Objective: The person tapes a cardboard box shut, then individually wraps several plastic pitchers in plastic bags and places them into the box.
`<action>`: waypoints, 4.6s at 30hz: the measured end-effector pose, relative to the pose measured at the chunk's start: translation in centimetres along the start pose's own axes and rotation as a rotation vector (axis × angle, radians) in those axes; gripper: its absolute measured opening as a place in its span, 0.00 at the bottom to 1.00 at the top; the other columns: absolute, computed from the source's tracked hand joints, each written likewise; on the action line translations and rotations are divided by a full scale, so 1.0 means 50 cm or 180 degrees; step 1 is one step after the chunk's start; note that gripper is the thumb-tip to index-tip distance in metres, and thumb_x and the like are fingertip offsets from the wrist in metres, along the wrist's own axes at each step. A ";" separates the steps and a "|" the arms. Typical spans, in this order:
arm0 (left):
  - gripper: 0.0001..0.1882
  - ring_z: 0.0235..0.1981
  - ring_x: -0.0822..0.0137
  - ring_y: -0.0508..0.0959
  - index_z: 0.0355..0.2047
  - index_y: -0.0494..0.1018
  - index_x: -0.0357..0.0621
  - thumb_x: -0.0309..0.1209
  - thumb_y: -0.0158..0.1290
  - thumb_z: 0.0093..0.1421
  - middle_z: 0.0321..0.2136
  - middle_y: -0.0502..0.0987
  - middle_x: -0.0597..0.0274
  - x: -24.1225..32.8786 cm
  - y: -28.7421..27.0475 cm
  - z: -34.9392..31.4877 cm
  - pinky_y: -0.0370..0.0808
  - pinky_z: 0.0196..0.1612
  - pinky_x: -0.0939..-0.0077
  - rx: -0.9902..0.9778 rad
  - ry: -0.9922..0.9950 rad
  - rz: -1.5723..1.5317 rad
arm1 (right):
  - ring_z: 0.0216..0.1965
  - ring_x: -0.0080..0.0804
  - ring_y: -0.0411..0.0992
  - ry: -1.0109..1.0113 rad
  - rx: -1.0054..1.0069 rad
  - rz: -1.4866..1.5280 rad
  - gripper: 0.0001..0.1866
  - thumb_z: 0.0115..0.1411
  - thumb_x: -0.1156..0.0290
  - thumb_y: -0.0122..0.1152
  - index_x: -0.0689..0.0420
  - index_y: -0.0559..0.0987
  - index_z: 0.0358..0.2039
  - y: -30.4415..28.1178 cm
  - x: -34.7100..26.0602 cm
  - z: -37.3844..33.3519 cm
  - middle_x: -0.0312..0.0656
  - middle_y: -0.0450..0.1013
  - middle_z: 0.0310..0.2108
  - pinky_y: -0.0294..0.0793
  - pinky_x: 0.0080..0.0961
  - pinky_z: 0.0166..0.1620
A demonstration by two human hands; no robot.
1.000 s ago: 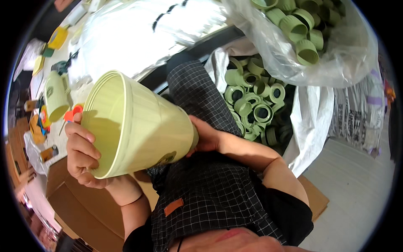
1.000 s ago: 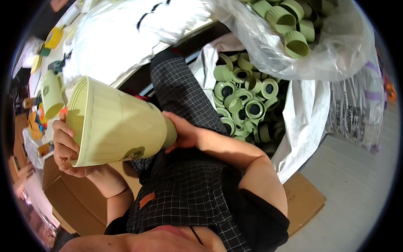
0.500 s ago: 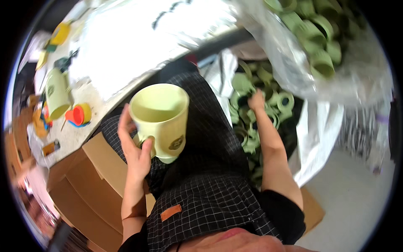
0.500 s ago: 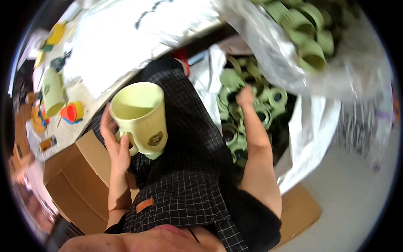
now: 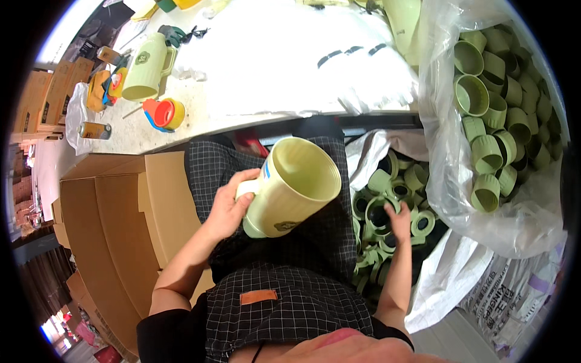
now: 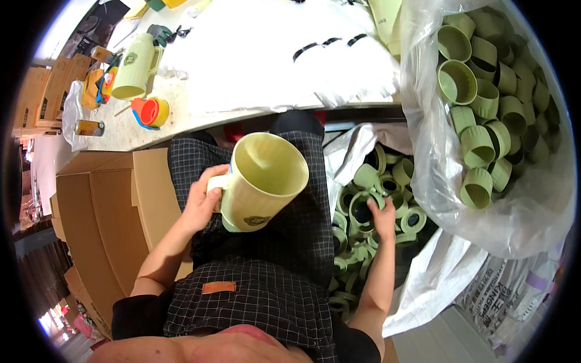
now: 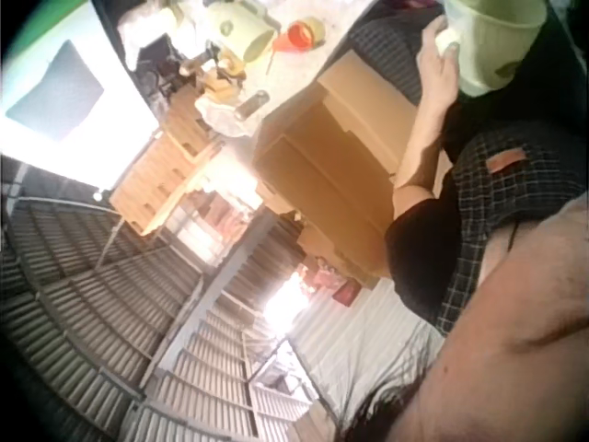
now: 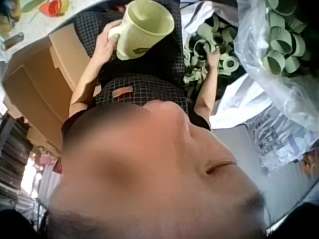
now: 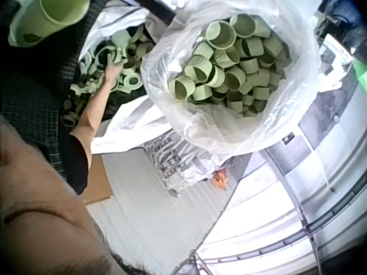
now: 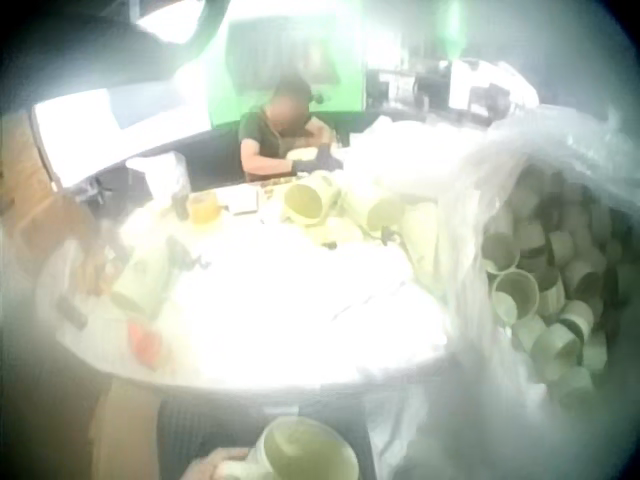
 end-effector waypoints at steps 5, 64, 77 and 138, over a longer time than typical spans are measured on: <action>0.22 0.44 0.55 0.83 0.54 0.71 0.38 0.41 0.48 0.67 0.43 0.81 0.51 0.023 -0.013 0.007 0.77 0.49 0.66 -0.0132 0.0648 0.0115 | 0.44 0.49 0.77 -0.1948 0.0618 -0.0074 0.18 0.63 0.68 0.60 0.59 0.77 0.52 0.012 -0.436 -0.036 0.54 0.78 0.43 0.74 0.37 0.45; 0.06 0.27 0.66 0.77 0.29 0.78 0.36 0.24 0.55 0.62 0.25 0.77 0.57 0.089 -0.068 0.257 0.73 0.34 0.74 0.1241 0.1589 0.0823 | 0.63 0.48 0.60 -0.2585 -0.1934 -0.0162 0.35 0.69 0.46 0.45 0.62 0.67 0.64 0.179 -0.633 -0.020 0.55 0.65 0.60 0.56 0.39 0.67; 0.15 0.37 0.50 0.79 0.31 0.79 0.36 0.37 0.52 0.62 0.32 0.81 0.49 -0.033 -0.048 0.561 0.73 0.44 0.60 0.0944 0.0613 0.1433 | 0.58 0.43 0.66 -0.2478 -0.2257 0.0539 0.32 0.56 0.65 0.64 0.59 0.69 0.61 0.189 -0.660 0.020 0.47 0.68 0.55 0.63 0.34 0.61; 0.18 0.28 0.76 0.67 0.45 0.71 0.39 0.14 0.52 0.53 0.27 0.69 0.70 -0.037 -0.003 0.308 0.67 0.32 0.80 0.0873 -0.0001 -0.1425 | 0.26 0.19 0.62 -0.0981 0.1401 0.2407 0.06 0.67 0.70 0.54 0.56 0.67 0.37 0.263 -0.435 0.035 0.35 0.67 0.31 0.63 0.17 0.26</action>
Point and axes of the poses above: each hand's wrist, its own z-axis towards the middle knuckle, its own y-axis out of the palm, x = y × z, the point moved 1 cm from there along z, towards the middle knuckle
